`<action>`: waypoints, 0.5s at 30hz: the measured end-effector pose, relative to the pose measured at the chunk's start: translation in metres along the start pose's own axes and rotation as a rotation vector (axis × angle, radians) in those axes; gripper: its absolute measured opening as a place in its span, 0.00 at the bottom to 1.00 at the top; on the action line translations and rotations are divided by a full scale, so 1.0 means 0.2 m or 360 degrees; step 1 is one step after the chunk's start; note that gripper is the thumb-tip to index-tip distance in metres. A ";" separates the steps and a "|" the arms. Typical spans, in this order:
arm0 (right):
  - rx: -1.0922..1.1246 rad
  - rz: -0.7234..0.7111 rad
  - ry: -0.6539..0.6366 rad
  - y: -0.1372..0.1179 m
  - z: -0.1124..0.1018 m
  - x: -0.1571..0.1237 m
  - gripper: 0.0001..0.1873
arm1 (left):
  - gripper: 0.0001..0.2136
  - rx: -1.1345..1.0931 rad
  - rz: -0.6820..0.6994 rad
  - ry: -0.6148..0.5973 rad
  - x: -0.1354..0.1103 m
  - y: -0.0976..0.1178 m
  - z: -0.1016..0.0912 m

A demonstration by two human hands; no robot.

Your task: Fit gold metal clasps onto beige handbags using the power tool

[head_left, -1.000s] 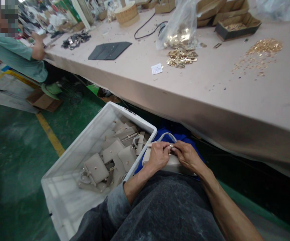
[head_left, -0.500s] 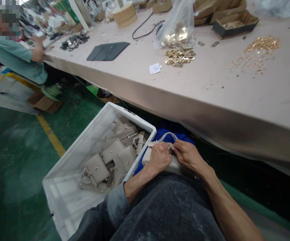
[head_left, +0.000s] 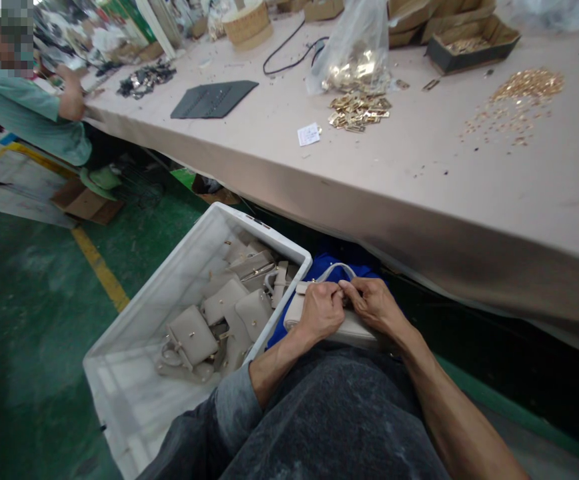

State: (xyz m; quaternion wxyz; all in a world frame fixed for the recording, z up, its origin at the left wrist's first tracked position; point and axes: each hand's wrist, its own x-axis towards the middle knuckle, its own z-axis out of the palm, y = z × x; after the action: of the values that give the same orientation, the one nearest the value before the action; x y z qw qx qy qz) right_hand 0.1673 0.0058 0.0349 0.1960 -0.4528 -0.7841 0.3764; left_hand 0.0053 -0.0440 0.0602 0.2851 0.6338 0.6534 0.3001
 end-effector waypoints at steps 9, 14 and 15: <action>0.0134 -0.0050 0.0046 0.02 -0.02 0.01 0.21 | 0.07 -0.0270 -0.0241 -0.0170 0.07 -0.08 0.01; 0.0317 0.0075 0.0158 -0.01 -0.07 0.03 0.23 | 0.09 -0.0695 -0.0366 -0.0487 0.11 -0.07 0.02; 0.0368 0.0139 0.0152 -0.01 -0.09 0.03 0.24 | 0.09 -0.0765 -0.0397 -0.0538 0.11 -0.06 0.02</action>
State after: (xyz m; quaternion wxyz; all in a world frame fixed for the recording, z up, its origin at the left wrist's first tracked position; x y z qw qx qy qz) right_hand 0.1745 0.0176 0.0479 0.2675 -0.4782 -0.7048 0.4506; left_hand -0.0005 -0.0219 0.0495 0.5657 0.5042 0.5799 0.2990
